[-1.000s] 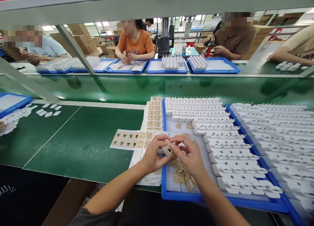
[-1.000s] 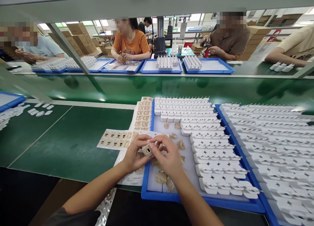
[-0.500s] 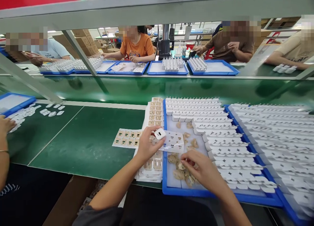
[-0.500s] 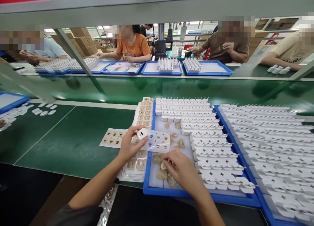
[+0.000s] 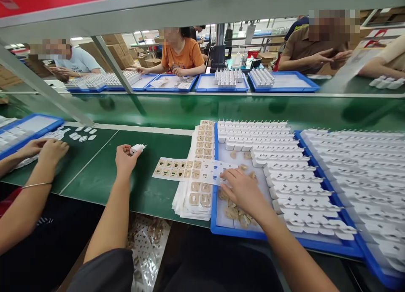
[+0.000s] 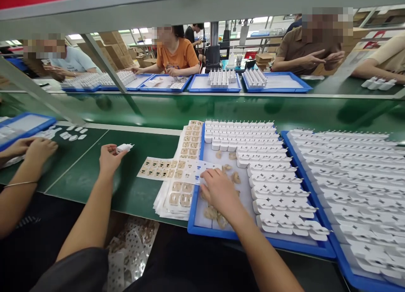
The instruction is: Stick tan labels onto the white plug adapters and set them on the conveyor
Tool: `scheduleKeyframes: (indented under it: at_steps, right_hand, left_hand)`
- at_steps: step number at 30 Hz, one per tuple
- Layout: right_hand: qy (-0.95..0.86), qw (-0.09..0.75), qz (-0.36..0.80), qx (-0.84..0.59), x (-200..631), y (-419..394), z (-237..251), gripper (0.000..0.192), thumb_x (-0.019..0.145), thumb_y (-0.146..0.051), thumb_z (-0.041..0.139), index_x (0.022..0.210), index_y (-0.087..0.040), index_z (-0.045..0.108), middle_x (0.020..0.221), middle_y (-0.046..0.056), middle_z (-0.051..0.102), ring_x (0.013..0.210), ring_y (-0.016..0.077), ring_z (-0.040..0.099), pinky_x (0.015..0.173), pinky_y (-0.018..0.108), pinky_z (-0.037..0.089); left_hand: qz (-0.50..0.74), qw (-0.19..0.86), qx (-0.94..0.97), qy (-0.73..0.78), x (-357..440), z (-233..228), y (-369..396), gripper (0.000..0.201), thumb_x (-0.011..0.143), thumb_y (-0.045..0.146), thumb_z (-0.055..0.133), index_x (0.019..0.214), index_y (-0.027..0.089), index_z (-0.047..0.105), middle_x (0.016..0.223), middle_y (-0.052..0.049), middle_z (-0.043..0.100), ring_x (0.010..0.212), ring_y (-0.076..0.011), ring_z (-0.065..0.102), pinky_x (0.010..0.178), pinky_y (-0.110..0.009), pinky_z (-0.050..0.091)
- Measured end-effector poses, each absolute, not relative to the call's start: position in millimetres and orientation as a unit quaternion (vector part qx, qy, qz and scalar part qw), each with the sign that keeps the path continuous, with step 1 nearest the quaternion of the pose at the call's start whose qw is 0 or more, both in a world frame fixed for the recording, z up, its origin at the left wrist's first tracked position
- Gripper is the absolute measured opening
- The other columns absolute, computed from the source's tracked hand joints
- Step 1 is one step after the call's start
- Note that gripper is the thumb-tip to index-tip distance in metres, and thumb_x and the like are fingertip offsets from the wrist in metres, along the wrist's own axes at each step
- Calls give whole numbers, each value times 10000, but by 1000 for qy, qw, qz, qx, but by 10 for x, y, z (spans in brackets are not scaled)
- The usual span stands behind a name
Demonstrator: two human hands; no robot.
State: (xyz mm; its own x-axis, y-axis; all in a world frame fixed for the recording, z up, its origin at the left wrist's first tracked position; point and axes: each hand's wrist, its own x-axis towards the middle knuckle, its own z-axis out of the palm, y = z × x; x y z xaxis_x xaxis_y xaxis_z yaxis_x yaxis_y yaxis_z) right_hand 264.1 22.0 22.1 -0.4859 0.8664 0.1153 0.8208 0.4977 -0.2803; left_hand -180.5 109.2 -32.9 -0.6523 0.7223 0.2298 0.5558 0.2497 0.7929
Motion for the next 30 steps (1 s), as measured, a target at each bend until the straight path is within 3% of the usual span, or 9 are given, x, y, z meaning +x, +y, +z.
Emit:
scheduleKeyframes:
  at_steps: [2, 4, 7, 9, 13, 19, 22, 26, 30]
  right_hand:
    - [-854, 107, 74, -504, 2522, 333, 182, 419, 903, -287, 625, 1304, -181, 568, 1380, 158, 593, 1266, 341, 535, 1025, 502, 448]
    - [-831, 115, 63, -541, 2443, 459, 102, 562, 874, -340, 658, 1391, -176, 512, 1443, 198, 539, 1327, 391, 478, 1063, 588, 382]
    - [-805, 147, 71, -570, 2396, 636, -31, 467, 915, -316, 593, 1353, -159, 549, 1244, 208, 672, 1201, 385, 575, 1007, 612, 402]
    - [-805, 168, 78, -564, 2395, 716, -79, 365, 929, -243, 550, 1278, -152, 605, 1085, 178, 723, 1087, 356, 627, 945, 565, 450]
    - [-817, 227, 95, -522, 2431, 752, -4, 230, 916, -152, 534, 1061, -200, 706, 960, 95, 715, 952, 272, 653, 837, 417, 496]
    - [-819, 322, 117, -461, 2628, 656, 266, 214, 956, -191, 506, 1034, -219, 704, 916, 63, 682, 901, 233, 649, 810, 382, 485]
    - [-811, 336, 88, -471, 2732, 614, 306, 195, 945, -180, 516, 997, -215, 701, 900, 63, 685, 866, 238, 648, 809, 404, 482]
    - [-804, 343, -69, -481, 2695, 498, 362, 190, 932, -180, 560, 1046, -243, 698, 1026, 82, 696, 1004, 284, 618, 1011, 551, 381]
    - [-837, 384, -64, -385, 2503, 339, 450, 206, 931, -176, 593, 1081, -282, 686, 1060, 62, 701, 1034, 250, 619, 1076, 530, 361]
  left_hand:
    - [442, 87, 401, 797, -1917, -405, 1065, 470, 643, 287, 769, 1017, 163, 513, 967, -47, 591, 900, -223, 648, 891, -425, 549]
    - [431, 76, 408, 801, -1935, -420, 1030, 491, 648, 282, 767, 1051, 158, 517, 1001, -64, 599, 1001, -258, 630, 943, -459, 520]
    - [426, 38, 437, 791, -1762, -330, 981, 603, 657, 291, 785, 1181, 152, 523, 1233, -150, 567, 1290, -343, 476, 1093, -527, 387]
    - [424, 32, 495, 757, -1495, -231, 954, 602, 730, 348, 754, 1255, 158, 529, 1342, -169, 536, 1366, -339, 412, 1147, -517, 327]
    - [344, 154, 710, 595, -780, -69, 929, 440, 889, 436, 595, 1258, 195, 602, 1357, -137, 587, 1320, -289, 507, 1148, -507, 357]
    - [264, 300, 774, 491, -228, 103, 933, 268, 842, 484, 661, 984, 271, 740, 1375, -95, 598, 1373, -307, 479, 1045, -446, 492]
    - [270, 374, 749, 476, -149, 259, 863, 248, 854, 465, 636, 894, 233, 714, 1175, -89, 695, 1231, -284, 589, 917, -381, 552]
    - [269, 449, 707, 476, 5, 463, 700, 256, 851, 430, 639, 902, 183, 681, 911, -52, 712, 861, -201, 681, 735, -295, 560]
    - [313, 476, 671, 475, 163, 544, 571, 264, 829, 422, 676, 942, 184, 669, 910, -44, 694, 804, -176, 664, 599, -229, 524]
